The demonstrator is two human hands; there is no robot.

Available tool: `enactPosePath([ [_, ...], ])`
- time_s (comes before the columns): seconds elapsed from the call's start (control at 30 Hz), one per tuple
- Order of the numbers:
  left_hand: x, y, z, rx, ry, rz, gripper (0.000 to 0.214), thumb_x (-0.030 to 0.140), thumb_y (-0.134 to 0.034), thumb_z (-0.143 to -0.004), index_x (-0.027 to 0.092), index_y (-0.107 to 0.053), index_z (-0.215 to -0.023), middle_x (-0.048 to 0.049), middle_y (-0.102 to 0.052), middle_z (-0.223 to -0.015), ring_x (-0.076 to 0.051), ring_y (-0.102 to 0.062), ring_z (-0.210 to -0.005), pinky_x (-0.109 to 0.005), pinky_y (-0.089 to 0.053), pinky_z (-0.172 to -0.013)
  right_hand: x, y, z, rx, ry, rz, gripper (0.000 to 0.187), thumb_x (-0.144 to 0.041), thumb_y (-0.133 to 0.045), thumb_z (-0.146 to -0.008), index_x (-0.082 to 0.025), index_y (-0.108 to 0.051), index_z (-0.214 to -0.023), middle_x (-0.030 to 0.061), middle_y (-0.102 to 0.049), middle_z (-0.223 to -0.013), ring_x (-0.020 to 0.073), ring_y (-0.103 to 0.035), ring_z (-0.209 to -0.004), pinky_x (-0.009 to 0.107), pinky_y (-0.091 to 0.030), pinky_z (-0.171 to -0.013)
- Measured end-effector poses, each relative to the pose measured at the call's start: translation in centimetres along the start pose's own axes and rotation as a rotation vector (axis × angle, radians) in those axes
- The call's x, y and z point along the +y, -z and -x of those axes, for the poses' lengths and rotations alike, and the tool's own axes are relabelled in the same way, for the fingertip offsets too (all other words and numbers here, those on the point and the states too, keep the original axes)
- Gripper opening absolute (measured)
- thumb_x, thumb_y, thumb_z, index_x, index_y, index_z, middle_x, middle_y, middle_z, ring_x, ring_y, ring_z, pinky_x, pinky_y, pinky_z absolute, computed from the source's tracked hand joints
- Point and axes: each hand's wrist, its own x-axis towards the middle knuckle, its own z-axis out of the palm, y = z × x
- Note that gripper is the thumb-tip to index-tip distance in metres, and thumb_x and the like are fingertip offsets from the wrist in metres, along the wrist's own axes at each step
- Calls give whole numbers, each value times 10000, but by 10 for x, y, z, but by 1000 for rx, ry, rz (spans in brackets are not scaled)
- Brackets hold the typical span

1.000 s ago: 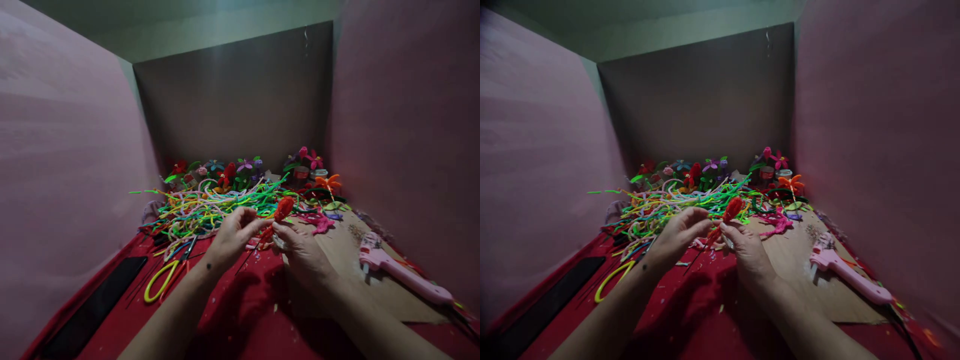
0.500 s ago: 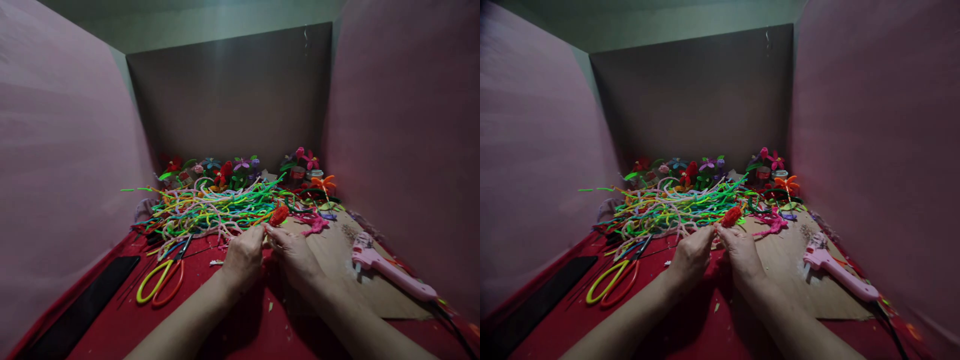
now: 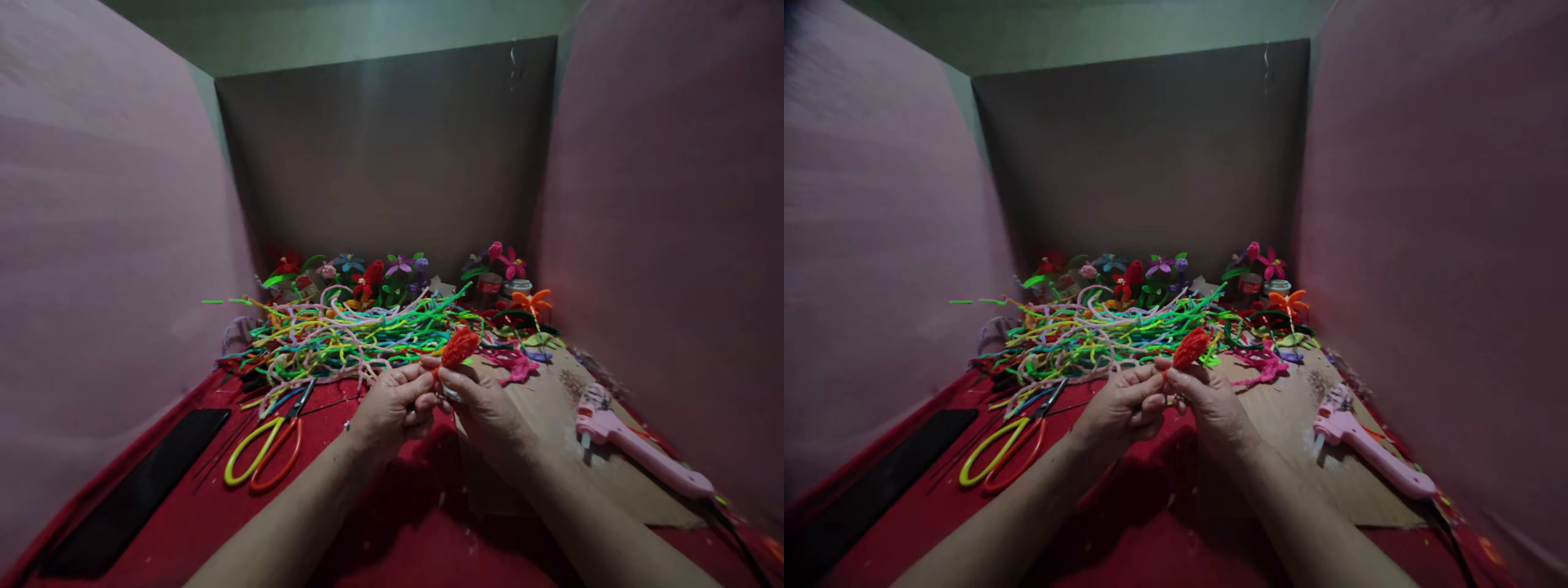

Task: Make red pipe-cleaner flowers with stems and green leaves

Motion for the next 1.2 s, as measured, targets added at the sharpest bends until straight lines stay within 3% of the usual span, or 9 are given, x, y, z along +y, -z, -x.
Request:
enactPosePath([
  [0.1, -1, 0, 0, -10, 13, -58, 241, 353, -542, -801, 180, -503, -963, 103, -342, -503, -12, -110, -356, -147, -142, -351, 0, 0, 0, 18, 18, 5, 154, -280, -648, -736, -188, -708, -845, -10, -546, -603, 90, -414, -548, 228, -349, -531],
  [0.17, -4, -1, -1, 36, -58, -266, 215, 361, -475, -836, 165, -516, -913, 88, -343, -512, -24, -158, -361, -161, -160, -365, 0, -1, 1, 47, 14, 7, 133, -281, -649, -733, -203, -710, -821, 0, -573, -638, 99, -433, -559, 234, -352, -524],
  [0.33, -18, -1, 0, 303, -436, -1303, 185, 253, -396, -873, 142, -536, -826, -35, -555, -698, -124, -500, -607, -235, -362, -566, 1, -3, 2, 163, 12, 23, 137, -276, -659, -719, -206, -713, -824, -6, -571, -650, 90, -414, -533, 233, -326, -505],
  [0.47, -22, 1, 1, 327, -416, -1772, 241, 125, -308, -866, 127, -548, -885, -91, -608, -777, -178, -558, -684, -257, -363, -575, 2, -6, 4, 213, -2, 76, 115, -280, -663, -719, -202, -705, -793, -16, -551, -631, 93, -416, -545, 233, -313, -516],
  [0.57, -19, 4, -1, 317, -400, -1621, 226, 144, -331, -858, 145, -557, -858, -53, -593, -708, -153, -530, -622, -246, -347, -562, 0, -10, 5, 192, -17, 146, 108, -296, -668, -716, -194, -692, -742, -18, -527, -605, 103, -417, -559, 237, -305, -520],
  [0.67, -13, 5, -3, 263, -365, -1136, 213, 237, -383, -861, 158, -545, -747, 11, -502, -597, -99, -437, -528, -217, -328, -533, -1, -11, 5, 117, -3, 129, 142, -308, -657, -729, -186, -692, -794, -12, -543, -648, 95, -405, -565, 233, -291, -517],
  [0.87, -2, -2, 2, 36, -27, -257, 264, 383, -514, -806, 148, -495, -687, 104, -252, -443, -27, -149, -362, -171, -124, -365, -8, -10, 6, 21, -13, 34, 187, -285, -635, -752, -185, -698, -896, -13, -543, -634, 92, -412, -570, 234, -322, -554],
  [1.07, 2, 5, 6, -181, 102, 17, 213, 337, -551, -799, 144, -523, -714, 118, -241, -415, -17, -98, -337, -161, -144, -336, -15, -11, 8, -102, 4, -9, 128, -278, -656, -720, -200, -698, -812, -18, -540, -584, 106, -436, -562, 254, -363, -600],
  [1.2, 2, 5, 6, -160, 72, -101, 234, 372, -519, -810, 153, -522, -729, 116, -251, -420, -22, -112, -335, -168, -137, -343, -11, -9, 6, -10, 25, -10, 85, -255, -673, -702, -202, -693, -765, -22, -553, -590, 101, -452, -560, 253, -383, -606],
])
